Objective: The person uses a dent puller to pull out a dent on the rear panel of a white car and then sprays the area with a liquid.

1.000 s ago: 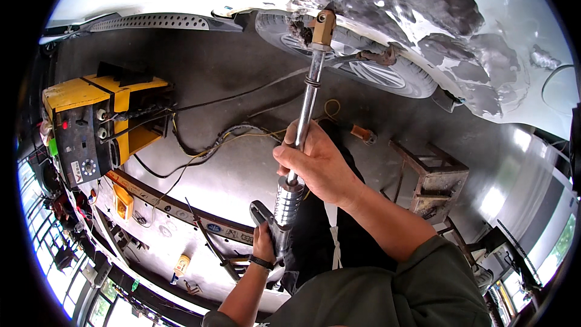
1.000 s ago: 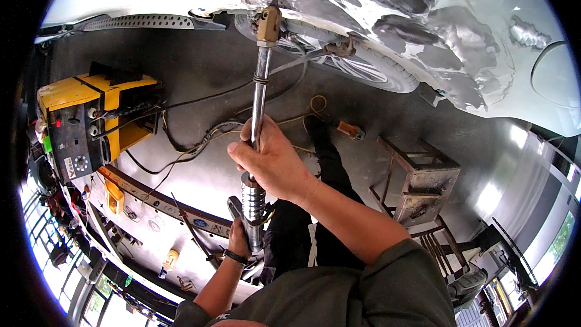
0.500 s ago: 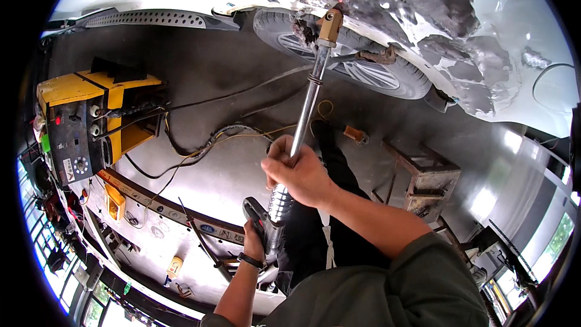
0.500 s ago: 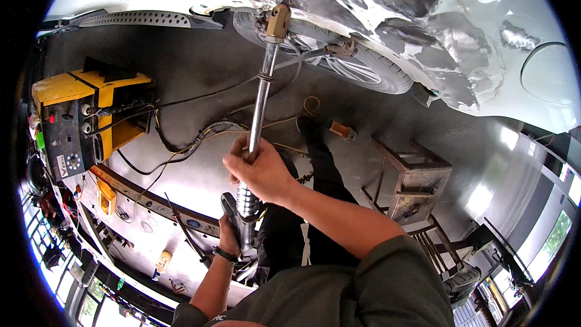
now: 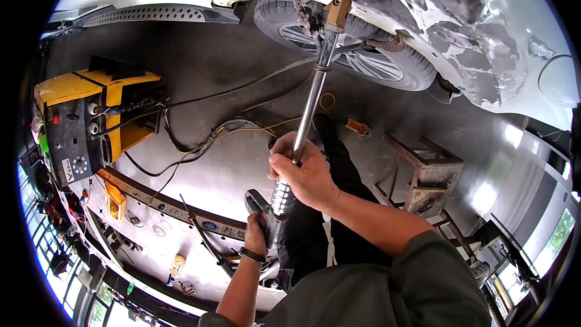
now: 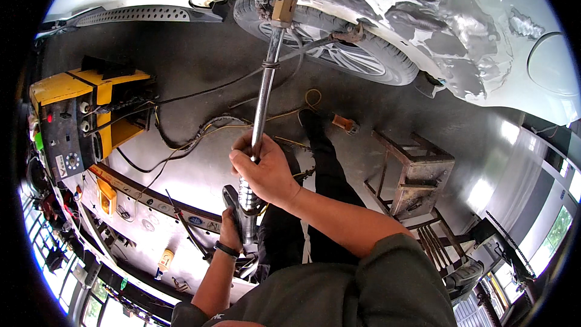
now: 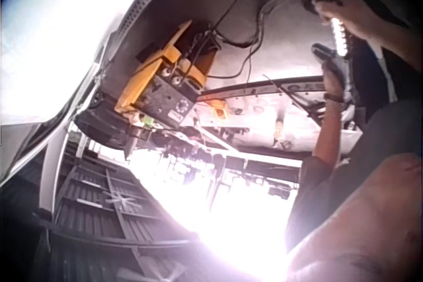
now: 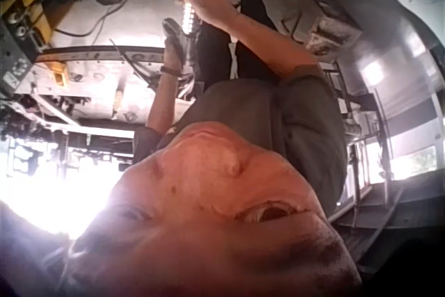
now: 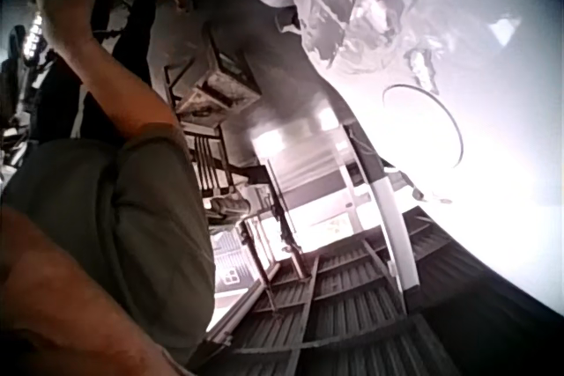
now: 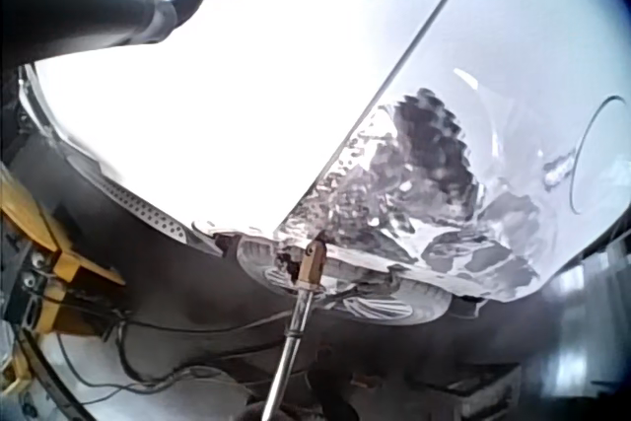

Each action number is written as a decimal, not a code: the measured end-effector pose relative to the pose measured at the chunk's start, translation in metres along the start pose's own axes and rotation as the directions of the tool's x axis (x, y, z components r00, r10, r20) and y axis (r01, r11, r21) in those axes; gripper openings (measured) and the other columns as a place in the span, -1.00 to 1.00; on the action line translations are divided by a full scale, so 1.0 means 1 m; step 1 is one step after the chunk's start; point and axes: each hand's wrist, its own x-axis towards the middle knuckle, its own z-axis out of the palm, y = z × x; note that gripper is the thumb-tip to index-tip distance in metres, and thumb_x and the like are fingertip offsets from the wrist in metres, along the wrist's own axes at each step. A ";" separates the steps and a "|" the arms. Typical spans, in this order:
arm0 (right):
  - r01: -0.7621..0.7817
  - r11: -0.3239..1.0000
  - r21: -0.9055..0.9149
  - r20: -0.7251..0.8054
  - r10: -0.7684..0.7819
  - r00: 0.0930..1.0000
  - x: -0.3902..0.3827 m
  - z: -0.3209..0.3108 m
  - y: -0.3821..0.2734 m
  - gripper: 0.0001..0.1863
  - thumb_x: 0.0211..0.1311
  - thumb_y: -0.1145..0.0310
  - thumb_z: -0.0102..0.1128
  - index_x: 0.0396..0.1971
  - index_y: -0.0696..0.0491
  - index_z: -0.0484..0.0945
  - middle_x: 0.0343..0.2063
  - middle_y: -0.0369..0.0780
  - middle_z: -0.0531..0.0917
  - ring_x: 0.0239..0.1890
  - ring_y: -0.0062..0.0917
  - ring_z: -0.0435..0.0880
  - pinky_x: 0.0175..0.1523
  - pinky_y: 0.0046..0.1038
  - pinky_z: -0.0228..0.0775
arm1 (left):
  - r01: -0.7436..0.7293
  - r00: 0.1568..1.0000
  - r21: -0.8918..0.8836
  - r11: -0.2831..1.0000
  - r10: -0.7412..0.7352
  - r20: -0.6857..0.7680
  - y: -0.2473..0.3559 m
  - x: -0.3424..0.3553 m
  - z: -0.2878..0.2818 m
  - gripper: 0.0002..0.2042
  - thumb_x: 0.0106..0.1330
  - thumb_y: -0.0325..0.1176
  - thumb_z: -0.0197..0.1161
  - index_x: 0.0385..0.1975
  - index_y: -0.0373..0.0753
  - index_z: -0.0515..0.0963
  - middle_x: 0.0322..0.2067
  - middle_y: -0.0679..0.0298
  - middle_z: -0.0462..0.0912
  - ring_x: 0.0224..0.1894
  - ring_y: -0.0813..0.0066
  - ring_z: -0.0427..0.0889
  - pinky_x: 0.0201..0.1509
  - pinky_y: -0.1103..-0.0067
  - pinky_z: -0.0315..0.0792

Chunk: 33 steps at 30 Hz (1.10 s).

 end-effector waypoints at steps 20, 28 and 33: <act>0.067 0.979 -0.194 0.043 -0.060 0.997 0.020 -0.015 -0.071 -0.61 0.31 0.38 0.23 -0.03 0.20 0.26 -0.34 -0.24 0.51 -0.32 -0.62 0.56 -0.18 -0.53 0.42 | 0.189 0.934 0.152 0.970 -0.226 0.278 -0.010 0.025 0.006 -0.54 0.50 0.09 -0.02 -0.05 -0.23 0.54 -0.31 0.18 0.65 -0.29 0.33 0.65 -0.13 0.42 0.56; -0.026 0.957 -0.288 0.009 0.030 1.000 0.016 -0.019 -0.061 -0.60 0.28 0.34 0.27 -0.07 0.17 0.28 -0.34 -0.27 0.48 -0.39 -0.67 0.47 -0.23 -0.52 0.39 | -0.335 0.937 0.417 0.845 0.346 0.051 -0.037 -0.003 0.000 -0.57 0.52 -0.14 -0.11 0.11 -0.34 0.49 -0.05 0.14 0.60 0.00 0.36 0.53 0.17 0.46 0.38; 0.013 0.969 -0.245 0.078 0.007 0.997 0.012 -0.023 -0.058 -0.64 0.27 0.33 0.26 -0.12 0.14 0.28 -0.38 -0.29 0.44 -0.42 -0.70 0.42 -0.30 -0.54 0.33 | -0.172 0.984 0.374 0.911 0.145 0.101 -0.033 0.007 -0.001 -0.50 0.52 -0.07 -0.17 0.03 -0.37 0.57 -0.10 0.11 0.70 -0.10 0.37 0.63 0.08 0.48 0.47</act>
